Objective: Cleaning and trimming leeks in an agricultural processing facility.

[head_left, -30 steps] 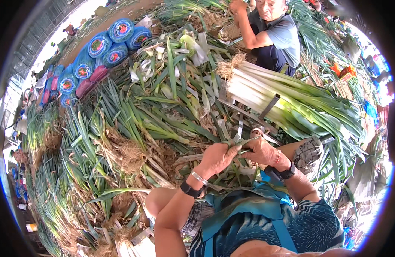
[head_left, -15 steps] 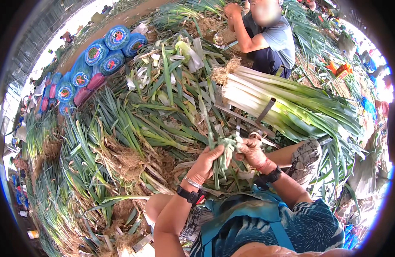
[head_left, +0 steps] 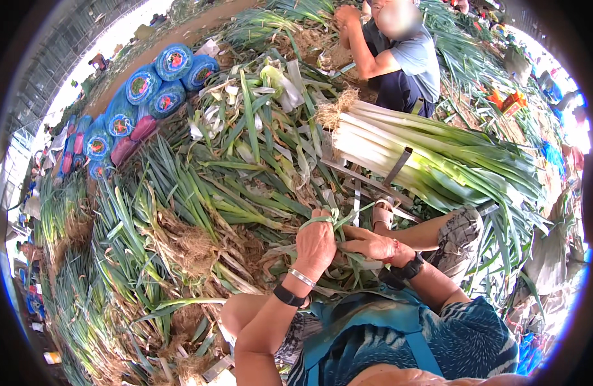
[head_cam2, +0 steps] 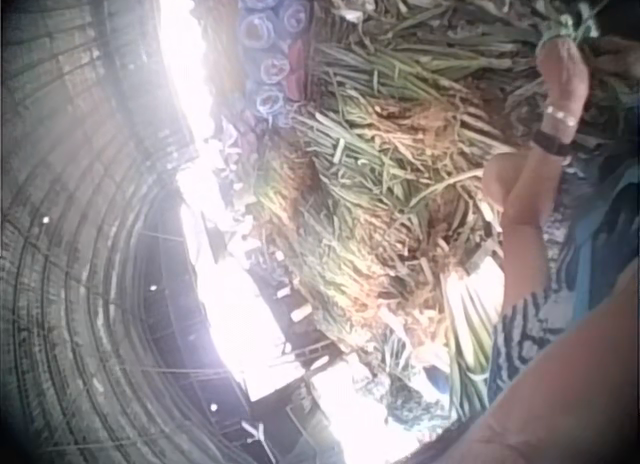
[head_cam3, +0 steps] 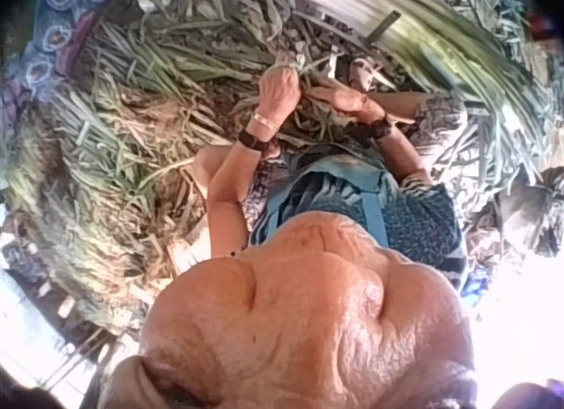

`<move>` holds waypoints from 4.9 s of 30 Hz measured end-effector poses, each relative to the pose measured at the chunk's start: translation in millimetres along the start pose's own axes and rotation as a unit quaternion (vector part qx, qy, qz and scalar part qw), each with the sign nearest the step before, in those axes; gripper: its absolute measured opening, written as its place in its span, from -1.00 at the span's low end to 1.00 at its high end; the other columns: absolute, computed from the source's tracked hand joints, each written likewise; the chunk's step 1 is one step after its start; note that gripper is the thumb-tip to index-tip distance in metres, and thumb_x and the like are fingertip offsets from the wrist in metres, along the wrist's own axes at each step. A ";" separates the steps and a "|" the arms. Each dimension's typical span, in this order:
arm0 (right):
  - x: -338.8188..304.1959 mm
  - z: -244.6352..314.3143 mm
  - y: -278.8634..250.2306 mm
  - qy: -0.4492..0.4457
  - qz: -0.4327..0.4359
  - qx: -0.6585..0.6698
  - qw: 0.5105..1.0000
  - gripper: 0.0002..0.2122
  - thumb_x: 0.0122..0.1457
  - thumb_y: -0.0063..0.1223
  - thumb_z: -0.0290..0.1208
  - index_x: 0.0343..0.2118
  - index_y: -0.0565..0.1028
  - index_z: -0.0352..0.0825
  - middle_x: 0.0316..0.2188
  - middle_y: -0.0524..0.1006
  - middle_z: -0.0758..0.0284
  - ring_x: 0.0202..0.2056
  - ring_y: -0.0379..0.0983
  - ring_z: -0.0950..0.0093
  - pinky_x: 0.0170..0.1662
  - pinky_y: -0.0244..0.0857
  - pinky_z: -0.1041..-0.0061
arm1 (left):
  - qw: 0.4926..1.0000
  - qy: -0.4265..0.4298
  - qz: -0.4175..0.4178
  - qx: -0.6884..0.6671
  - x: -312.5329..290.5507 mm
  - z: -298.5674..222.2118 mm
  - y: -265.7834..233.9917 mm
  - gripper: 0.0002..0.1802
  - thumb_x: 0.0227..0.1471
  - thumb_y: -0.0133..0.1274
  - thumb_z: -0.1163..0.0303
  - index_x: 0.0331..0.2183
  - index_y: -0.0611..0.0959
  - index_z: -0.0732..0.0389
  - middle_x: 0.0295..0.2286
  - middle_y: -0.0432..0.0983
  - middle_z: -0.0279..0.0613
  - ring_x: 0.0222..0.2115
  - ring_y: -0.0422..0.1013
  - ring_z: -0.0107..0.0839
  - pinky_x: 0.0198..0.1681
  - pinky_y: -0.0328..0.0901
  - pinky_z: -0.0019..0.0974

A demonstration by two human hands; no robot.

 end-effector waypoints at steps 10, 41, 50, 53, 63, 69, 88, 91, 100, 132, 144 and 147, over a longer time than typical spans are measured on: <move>-12.4 -61.5 -47.6 0.087 -0.178 -0.145 0.969 -0.34 0.20 -0.29 0.19 -0.70 0.43 -0.41 -0.82 0.29 0.37 -0.73 0.23 0.56 -0.62 0.15 0.48 | 0.984 0.167 0.047 0.048 -12.1 -43.5 21.2 -0.81 -0.11 -0.04 0.52 -0.34 0.51 0.36 -0.25 0.31 0.02 -0.29 0.35 -0.12 -0.28 0.27 -0.13; -461.9 16.5 -162.5 0.038 -0.539 0.006 0.842 -0.79 0.11 0.13 -0.35 -0.22 0.53 -0.31 -0.34 0.54 0.34 -0.31 0.44 0.54 -0.22 0.35 0.51 | 0.794 -0.138 0.311 -0.504 37.7 -36.4 125.8 -0.81 0.18 -0.12 0.40 -0.27 0.57 0.24 -0.36 0.54 -0.20 -0.47 0.48 -0.44 -0.42 0.40 -0.40; -842.8 -117.6 -78.0 -0.007 -0.860 0.057 0.506 -0.61 0.19 -0.07 -0.32 0.02 0.35 -0.43 -0.07 0.46 0.22 -0.05 0.38 0.42 0.05 0.26 0.45 | 0.807 -0.143 0.331 -0.467 34.3 -23.1 124.3 -0.81 0.15 -0.07 0.37 -0.23 0.57 0.21 -0.37 0.55 -0.28 -0.52 0.42 -0.55 -0.44 0.33 -0.48; -785.3 -141.3 -108.2 -0.289 -0.681 0.303 0.601 -0.58 0.21 -0.13 -0.31 0.08 0.30 -0.44 -0.02 0.43 0.19 -0.01 0.36 0.38 0.10 0.23 0.43 | 0.809 -0.161 0.317 -0.469 31.4 -10.0 119.1 -0.81 0.14 -0.05 0.35 -0.25 0.58 0.20 -0.39 0.54 -0.32 -0.53 0.40 -0.58 -0.44 0.33 -0.49; -289.8 33.3 -143.4 -0.116 -0.191 0.358 0.907 -0.51 0.12 0.05 -0.10 -0.07 0.33 -0.45 -0.34 0.44 0.14 -0.51 0.44 0.35 -0.75 0.27 0.53 | 0.873 0.003 0.264 -0.410 21.4 -39.7 78.9 -0.69 0.12 -0.07 0.22 -0.54 0.51 0.21 -0.65 0.38 -0.36 -0.61 0.29 -0.59 -0.52 0.22 -0.42; -55.5 -15.2 -62.2 0.139 -0.162 0.257 0.943 -0.67 0.22 -0.08 -0.36 -0.01 0.35 -0.42 -0.19 0.50 0.18 -0.25 0.49 0.39 -0.25 0.39 0.46 | 0.934 -0.053 0.119 -0.332 16.3 -17.3 37.6 -0.75 0.00 -0.03 0.28 -0.45 0.57 0.29 -0.48 0.50 0.07 -0.41 0.43 0.03 -0.33 0.31 -0.13; 258.6 -351.4 62.8 0.280 0.107 -0.405 0.864 -0.31 0.13 -0.02 -0.10 0.25 0.02 -0.31 0.16 0.19 -0.02 0.10 0.23 0.07 0.09 0.18 0.15 | 0.896 -0.135 0.083 -0.414 -12.4 37.0 -6.9 -0.82 -0.06 0.00 0.41 -0.50 0.53 0.36 -0.45 0.45 0.13 -0.47 0.44 0.06 -0.41 0.34 -0.02; 247.9 -367.9 62.2 0.235 0.105 -0.520 0.814 -0.29 0.09 0.04 -0.08 0.22 0.06 -0.34 0.08 0.30 -0.02 0.03 0.30 0.05 0.02 0.24 0.12 | 0.893 -0.160 0.071 -0.414 -11.3 44.5 -7.1 -0.84 -0.05 -0.01 0.43 -0.50 0.53 0.36 -0.48 0.45 0.11 -0.44 0.43 0.07 -0.37 0.34 0.00; 201.1 -267.4 73.5 0.147 0.135 -0.337 0.920 -0.46 0.04 0.04 -0.17 -0.01 0.28 -0.47 -0.35 0.52 -0.06 -0.26 0.45 -0.01 -0.17 0.30 0.14 | 0.895 -0.134 0.009 -0.426 -10.5 35.9 -19.6 -0.90 -0.07 0.00 0.46 -0.51 0.51 0.30 -0.51 0.47 0.01 -0.45 0.43 0.03 -0.41 0.32 -0.07; -243.1 118.3 -84.1 0.428 0.053 -0.328 0.841 -0.57 0.13 0.05 -0.15 0.02 0.38 -0.26 -0.58 0.49 0.34 -0.55 0.42 0.59 -0.47 0.31 0.54 | 0.313 -0.383 0.201 -0.845 -47.3 -46.8 132.1 -0.68 0.08 0.05 0.22 -0.17 0.47 0.21 -0.24 0.48 -0.14 -0.25 0.44 -0.29 -0.23 0.38 -0.19; -210.4 80.2 -108.5 0.294 -0.036 -0.388 0.873 -0.63 0.06 0.09 -0.23 -0.09 0.44 -0.28 -0.55 0.52 0.26 -0.53 0.47 0.43 -0.38 0.34 0.41 | 0.410 -0.223 0.056 -0.883 33.4 -35.6 33.6 -0.73 -0.02 0.13 0.44 -0.21 0.53 0.24 -0.29 0.51 -0.21 -0.28 0.45 -0.35 -0.18 0.39 -0.28; -146.2 52.0 -80.3 0.154 -0.063 -0.383 0.909 -0.67 0.10 0.03 -0.22 -0.14 0.40 -0.32 -0.54 0.52 0.19 -0.50 0.49 0.31 -0.39 0.33 0.32 | 0.476 -0.267 -0.086 -0.834 40.3 22.9 24.2 -0.73 -0.03 0.14 0.43 -0.22 0.54 0.23 -0.31 0.51 -0.24 -0.31 0.47 -0.40 -0.27 0.41 -0.34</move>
Point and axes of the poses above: each hand's wrist, its own x-axis towards the middle knuckle, its own y-axis out of the palm, z = x × y, the point moved 7 cm from there along x, towards the middle knuckle
